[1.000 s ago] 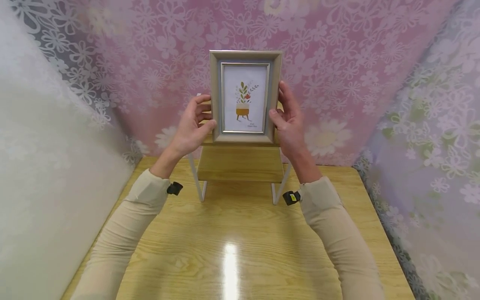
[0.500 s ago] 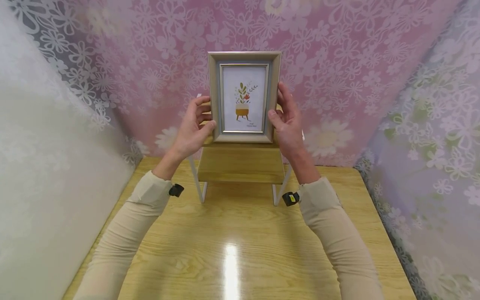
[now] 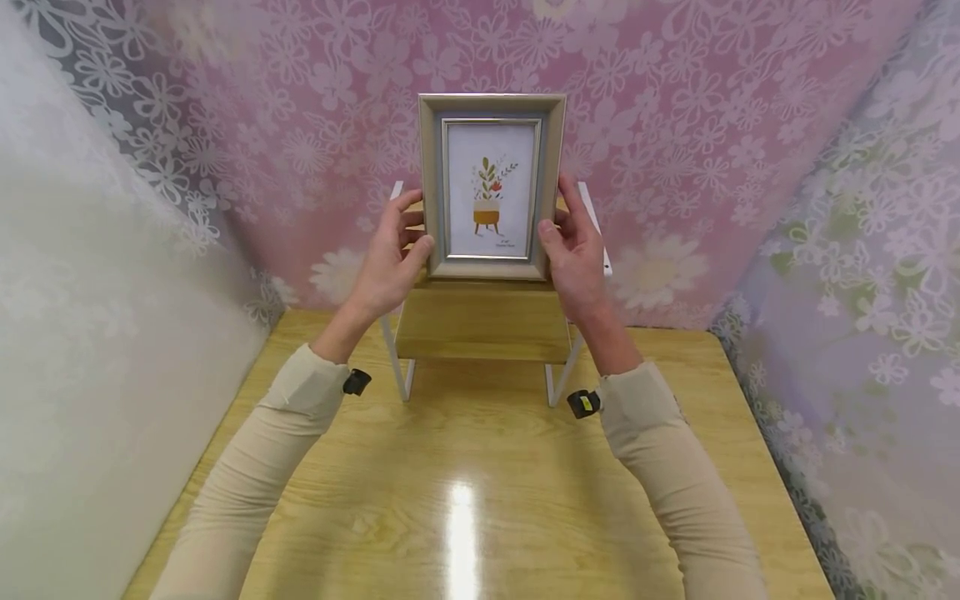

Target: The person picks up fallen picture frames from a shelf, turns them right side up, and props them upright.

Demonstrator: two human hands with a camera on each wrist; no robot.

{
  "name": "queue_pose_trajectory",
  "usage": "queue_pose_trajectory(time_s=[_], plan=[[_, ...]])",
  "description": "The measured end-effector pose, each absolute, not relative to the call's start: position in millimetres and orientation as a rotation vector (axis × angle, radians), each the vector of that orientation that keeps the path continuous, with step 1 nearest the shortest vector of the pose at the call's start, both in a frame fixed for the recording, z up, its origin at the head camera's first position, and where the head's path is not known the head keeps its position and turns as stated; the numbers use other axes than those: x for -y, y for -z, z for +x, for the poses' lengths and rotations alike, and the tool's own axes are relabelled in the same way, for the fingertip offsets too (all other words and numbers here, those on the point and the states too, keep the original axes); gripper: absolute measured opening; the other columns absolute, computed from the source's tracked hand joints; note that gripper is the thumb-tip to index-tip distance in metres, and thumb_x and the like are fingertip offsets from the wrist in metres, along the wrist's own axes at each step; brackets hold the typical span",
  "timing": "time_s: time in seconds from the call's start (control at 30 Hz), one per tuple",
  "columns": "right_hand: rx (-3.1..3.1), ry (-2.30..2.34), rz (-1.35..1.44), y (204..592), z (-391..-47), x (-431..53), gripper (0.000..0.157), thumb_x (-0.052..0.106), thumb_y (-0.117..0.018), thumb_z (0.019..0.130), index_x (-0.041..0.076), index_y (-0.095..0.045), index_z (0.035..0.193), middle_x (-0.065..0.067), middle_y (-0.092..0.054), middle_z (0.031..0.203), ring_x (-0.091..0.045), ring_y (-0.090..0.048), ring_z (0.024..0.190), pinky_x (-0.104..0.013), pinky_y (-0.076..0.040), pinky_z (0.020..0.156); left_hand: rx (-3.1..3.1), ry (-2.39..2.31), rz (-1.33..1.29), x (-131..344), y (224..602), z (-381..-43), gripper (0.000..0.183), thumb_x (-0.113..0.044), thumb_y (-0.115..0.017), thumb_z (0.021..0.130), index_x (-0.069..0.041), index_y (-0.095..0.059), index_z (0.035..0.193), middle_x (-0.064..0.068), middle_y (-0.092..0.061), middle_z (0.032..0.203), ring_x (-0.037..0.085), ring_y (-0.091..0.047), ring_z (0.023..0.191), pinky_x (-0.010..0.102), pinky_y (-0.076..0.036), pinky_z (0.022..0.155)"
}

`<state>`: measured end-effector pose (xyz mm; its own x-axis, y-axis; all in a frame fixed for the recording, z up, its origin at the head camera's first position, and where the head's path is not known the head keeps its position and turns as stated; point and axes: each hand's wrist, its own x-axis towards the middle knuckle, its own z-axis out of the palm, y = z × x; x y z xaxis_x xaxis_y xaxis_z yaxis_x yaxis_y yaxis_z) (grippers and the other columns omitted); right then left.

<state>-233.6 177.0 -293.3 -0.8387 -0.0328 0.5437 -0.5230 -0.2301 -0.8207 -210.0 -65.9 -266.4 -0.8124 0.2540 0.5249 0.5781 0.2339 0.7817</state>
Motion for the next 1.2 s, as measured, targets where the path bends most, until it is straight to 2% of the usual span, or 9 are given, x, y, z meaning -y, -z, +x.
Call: queue_pose_trajectory(time_s=[0.1,0.17,0.33,0.47,0.6,0.7,0.9,1.1,1.2], plan=[[1.728,-2.119,0.636,292.8,-233.6,-178.0,0.057,0.005,-0.049,0.096,0.022,-0.033,0.148,-0.012,-0.053,0.126,-0.020,-0.051,0.113,-0.023,-0.049,0.085,2.245,1.559,-0.756,65.4,265.7,-210.2,0.048,0.003,-0.046,0.095,0.001,-0.031,0.141,0.024,-0.050,0.123,0.033,-0.054,0.108,0.038,-0.048,0.089],[1.740,-2.112,0.627,292.9,-233.1,-178.7,0.057,0.005,-0.050,0.096,0.022,-0.034,0.148,-0.010,-0.055,0.120,-0.016,-0.054,0.102,-0.020,-0.049,0.072,2.257,1.544,-0.757,65.8,264.8,-208.9,0.049,0.003,-0.045,0.096,0.000,-0.031,0.142,0.024,-0.050,0.125,0.033,-0.054,0.109,0.039,-0.048,0.089],[1.805,-2.057,0.606,296.3,-231.2,-180.8,0.057,0.002,-0.050,0.096,0.021,-0.034,0.148,-0.008,-0.056,0.116,-0.013,-0.051,0.090,-0.021,-0.036,0.053,2.296,1.508,-0.767,67.3,263.7,-204.6,0.053,0.004,-0.047,0.095,0.000,-0.028,0.144,0.025,-0.047,0.130,0.036,-0.054,0.112,0.041,-0.048,0.091],[1.840,-2.035,0.591,298.0,-230.3,-181.9,0.059,0.000,-0.049,0.096,0.021,-0.032,0.148,-0.012,-0.054,0.124,-0.018,-0.052,0.105,-0.021,-0.045,0.068,2.314,1.489,-0.783,68.5,263.5,-201.5,0.057,0.008,-0.047,0.093,0.002,-0.026,0.145,0.025,-0.044,0.133,0.037,-0.055,0.111,0.041,-0.049,0.091],[1.851,-2.041,0.613,296.7,-229.2,-182.4,0.061,-0.004,-0.048,0.095,0.024,-0.034,0.147,-0.014,-0.049,0.136,-0.023,-0.049,0.116,-0.024,-0.047,0.086,2.326,1.452,-0.786,71.7,279.1,-215.8,0.062,0.004,-0.048,0.092,-0.005,-0.023,0.148,0.018,-0.043,0.137,0.028,-0.058,0.108,0.032,-0.052,0.086],[1.895,-1.999,0.630,296.9,-225.0,-183.7,0.063,-0.005,-0.048,0.094,0.025,-0.033,0.148,-0.013,-0.044,0.141,-0.025,-0.046,0.121,-0.023,-0.045,0.091,2.341,1.422,-0.760,74.4,292.0,-225.3,0.065,-0.002,-0.050,0.092,-0.011,-0.022,0.150,0.011,-0.041,0.141,0.021,-0.057,0.109,0.026,-0.050,0.086],[1.978,-1.909,0.642,301.7,-211.9,-191.1,0.063,-0.003,-0.048,0.095,0.018,-0.027,0.150,-0.015,-0.041,0.142,-0.026,-0.041,0.129,-0.021,-0.041,0.097,2.358,1.340,-0.764,79.1,296.1,-214.9,0.065,-0.002,-0.049,0.092,-0.008,-0.020,0.150,0.013,-0.036,0.144,0.026,-0.054,0.114,0.030,-0.050,0.089],[2.036,-1.846,0.673,308.0,-204.0,-199.8,0.062,-0.003,-0.048,0.095,0.011,-0.024,0.150,-0.015,-0.036,0.147,-0.025,-0.036,0.135,-0.037,-0.031,0.109,2.364,1.176,-0.819,81.0,299.6,-207.8,0.066,0.000,-0.051,0.092,-0.004,-0.019,0.150,0.012,-0.031,0.149,0.028,-0.050,0.118,0.032,-0.048,0.093],[2.042,-1.864,0.696,312.9,-202.2,-203.4,0.063,-0.003,-0.048,0.094,0.011,-0.023,0.151,-0.015,-0.031,0.150,-0.026,-0.031,0.138,-0.046,-0.023,0.112,2.386,1.063,-0.832,80.6,301.5,-205.2,0.067,-0.002,-0.052,0.092,-0.003,-0.018,0.150,0.013,-0.029,0.151,0.027,-0.043,0.126,0.033,-0.040,0.102]])
